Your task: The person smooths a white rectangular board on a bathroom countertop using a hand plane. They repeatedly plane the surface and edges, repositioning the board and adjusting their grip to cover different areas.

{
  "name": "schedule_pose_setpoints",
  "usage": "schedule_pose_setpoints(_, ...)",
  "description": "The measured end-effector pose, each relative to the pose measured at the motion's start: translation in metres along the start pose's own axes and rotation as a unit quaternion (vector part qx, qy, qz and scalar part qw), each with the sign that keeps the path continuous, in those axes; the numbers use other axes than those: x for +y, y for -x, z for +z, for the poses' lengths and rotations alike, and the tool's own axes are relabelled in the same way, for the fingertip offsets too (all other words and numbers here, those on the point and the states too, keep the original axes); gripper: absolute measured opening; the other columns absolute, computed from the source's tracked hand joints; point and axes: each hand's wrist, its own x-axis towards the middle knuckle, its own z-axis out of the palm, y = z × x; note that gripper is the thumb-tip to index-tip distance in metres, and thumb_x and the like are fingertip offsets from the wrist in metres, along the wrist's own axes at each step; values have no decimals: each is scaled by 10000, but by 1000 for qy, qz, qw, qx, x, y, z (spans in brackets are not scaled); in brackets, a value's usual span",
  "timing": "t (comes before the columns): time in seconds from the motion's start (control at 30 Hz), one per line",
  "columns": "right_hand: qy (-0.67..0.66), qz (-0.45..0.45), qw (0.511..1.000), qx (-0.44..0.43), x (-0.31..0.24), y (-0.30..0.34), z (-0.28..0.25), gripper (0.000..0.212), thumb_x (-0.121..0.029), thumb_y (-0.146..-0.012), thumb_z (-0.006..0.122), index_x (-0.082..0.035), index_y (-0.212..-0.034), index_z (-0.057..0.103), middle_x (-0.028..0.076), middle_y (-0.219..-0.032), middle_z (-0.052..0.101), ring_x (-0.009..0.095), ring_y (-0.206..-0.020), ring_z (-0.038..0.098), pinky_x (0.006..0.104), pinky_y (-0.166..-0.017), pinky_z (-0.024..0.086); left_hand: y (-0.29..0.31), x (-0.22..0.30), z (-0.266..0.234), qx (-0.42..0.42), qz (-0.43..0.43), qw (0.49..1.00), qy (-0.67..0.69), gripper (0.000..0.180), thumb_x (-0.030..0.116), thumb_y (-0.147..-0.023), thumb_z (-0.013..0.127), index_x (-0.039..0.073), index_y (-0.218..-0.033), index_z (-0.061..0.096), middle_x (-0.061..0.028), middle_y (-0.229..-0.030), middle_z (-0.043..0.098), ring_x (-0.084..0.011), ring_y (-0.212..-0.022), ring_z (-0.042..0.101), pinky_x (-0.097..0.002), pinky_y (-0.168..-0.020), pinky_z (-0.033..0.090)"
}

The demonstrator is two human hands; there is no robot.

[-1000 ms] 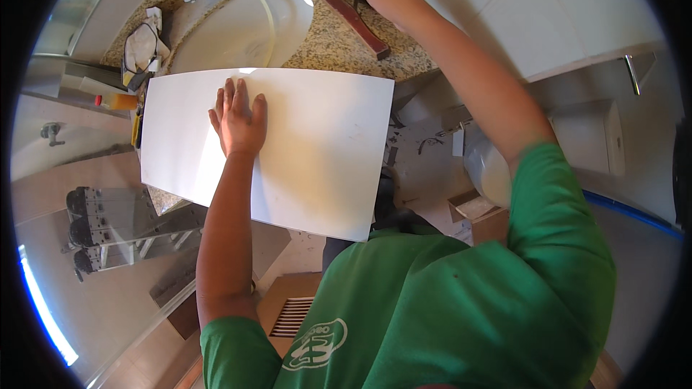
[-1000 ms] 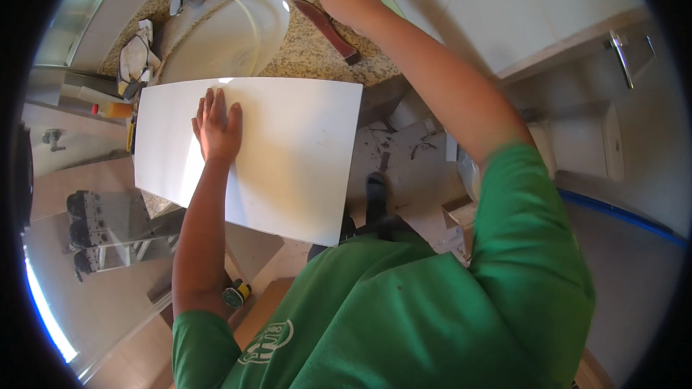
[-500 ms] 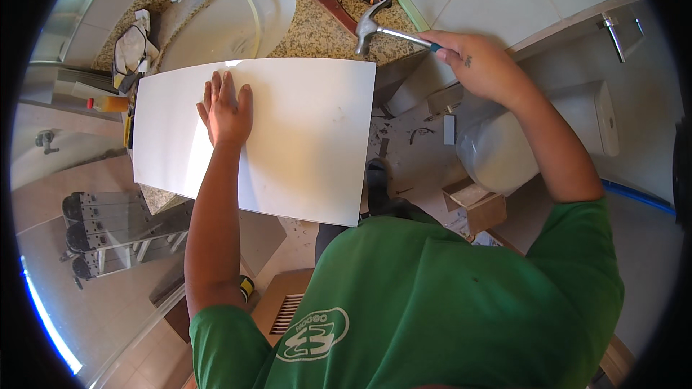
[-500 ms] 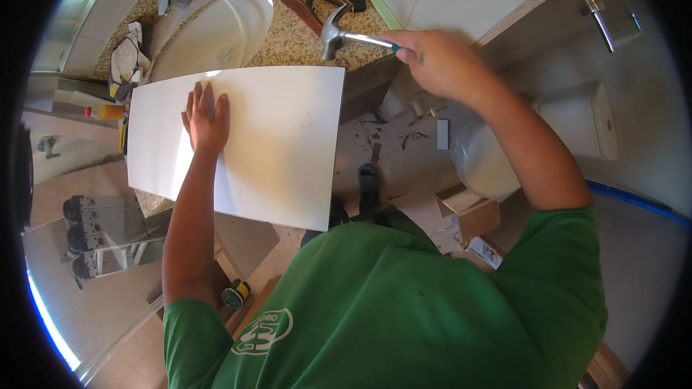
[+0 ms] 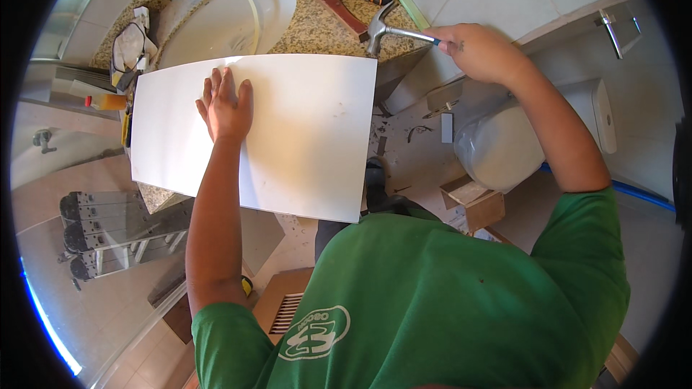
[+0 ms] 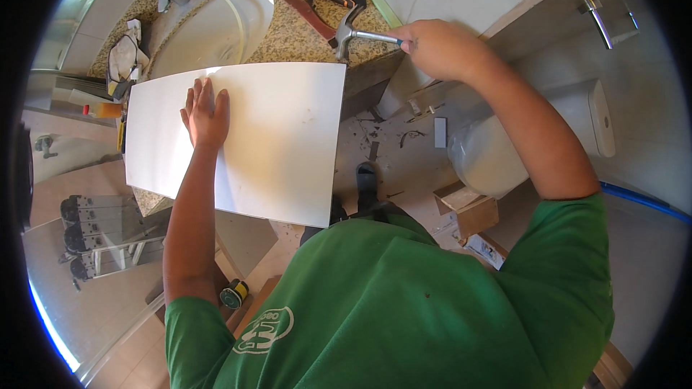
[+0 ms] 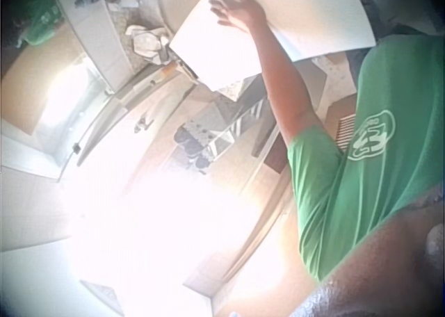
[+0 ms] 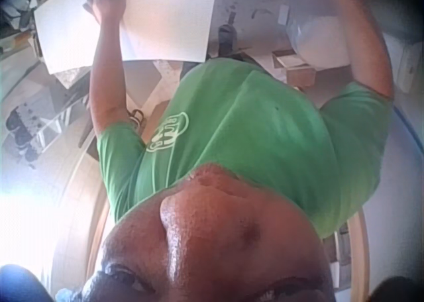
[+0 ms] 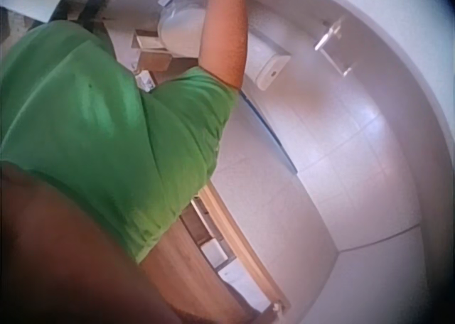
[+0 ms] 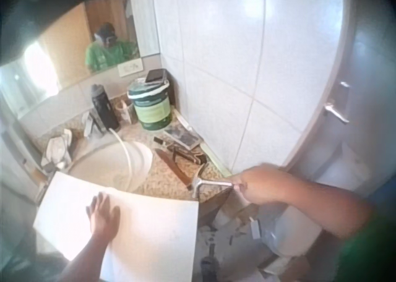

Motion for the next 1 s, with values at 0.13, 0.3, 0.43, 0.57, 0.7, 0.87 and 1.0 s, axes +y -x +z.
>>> schedule_pose_setpoints(0.13, 0, 0, 1000, 4, 0, 3, 1, 382, -161, -1045, 536, -234, -1402, 647, 188, -998, 721, 336, -843, 667, 423, -808, 533, 0, 2, -1, -3, -7, 1000, 1, 677, 531, -1016, 446, 189, -1599, 408, -49, -1706, 287, -258, -1592, 188, -516, -1290, 49)
schedule_pose_setpoints(0.3, 23, -9, 1000, -9, -3, 4, -8, 393, -175, -1041, 492, -207, -1397, 654, 169, -1022, 735, 349, -873, 696, 457, -796, 544, -1, 4, -3, -5, -13, 1000, 0, 664, 519, -1022, 436, 189, -1598, 410, -43, -1702, 297, -254, -1593, 185, -520, -1291, 49)
schedule_pose_setpoints(0.43, 40, -11, 999, -17, -5, 9, 4, 395, -172, -1042, 490, -193, -1407, 641, 174, -1096, 730, 370, -949, 695, 468, -832, 547, -1, 4, -3, -7, -15, 1000, -3, 653, 512, -1028, 432, 187, -1594, 416, -45, -1697, 309, -254, -1591, 192, -525, -1291, 55)
schedule_pose_setpoints(0.57, 30, -18, 999, 16, 2, 10, 5, 402, -155, -1051, 524, -178, -1444, 602, 197, -1014, 716, 369, -862, 653, 426, -835, 525, -2, 5, -3, -3, -13, 1000, -6, 649, 514, -1033, 433, 181, -1589, 425, -47, -1696, 309, -255, -1588, 198, -531, -1291, 63)
schedule_pose_setpoints(0.7, -77, -23, 993, 91, 5, -8, 7, 395, -176, -1034, 574, -127, -1425, 598, 159, -973, 722, 296, -848, 659, 417, -809, 524, -1, 5, -3, -5, -15, 1000, -3, 647, 517, -1038, 441, 177, -1589, 425, -47, -1695, 312, -254, -1586, 201, -536, -1289, 69)
schedule_pose_setpoints(0.87, -238, 40, 965, 102, -11, -92, 21, 409, -220, -953, 715, -55, -1318, 631, 146, -938, 720, 244, -823, 650, 409, -782, 531, 0, 4, -3, 11, -8, 1000, 5, 641, 509, -1040, 465, 167, -1582, 437, -59, -1686, 331, -268, -1580, 219, -552, -1283, 78)
schedule_pose_setpoints(1.0, -160, 15, 974, 157, -34, -191, 26, 373, -245, -950, 634, -68, -1278, 652, 223, -1095, 733, 366, -1005, 713, 462, -872, 542, 2, 4, -5, 14, -9, 999, 31, 644, 493, -1020, 511, 158, -1568, 456, -76, -1680, 341, -287, -1576, 227, -553, -1278, 68)
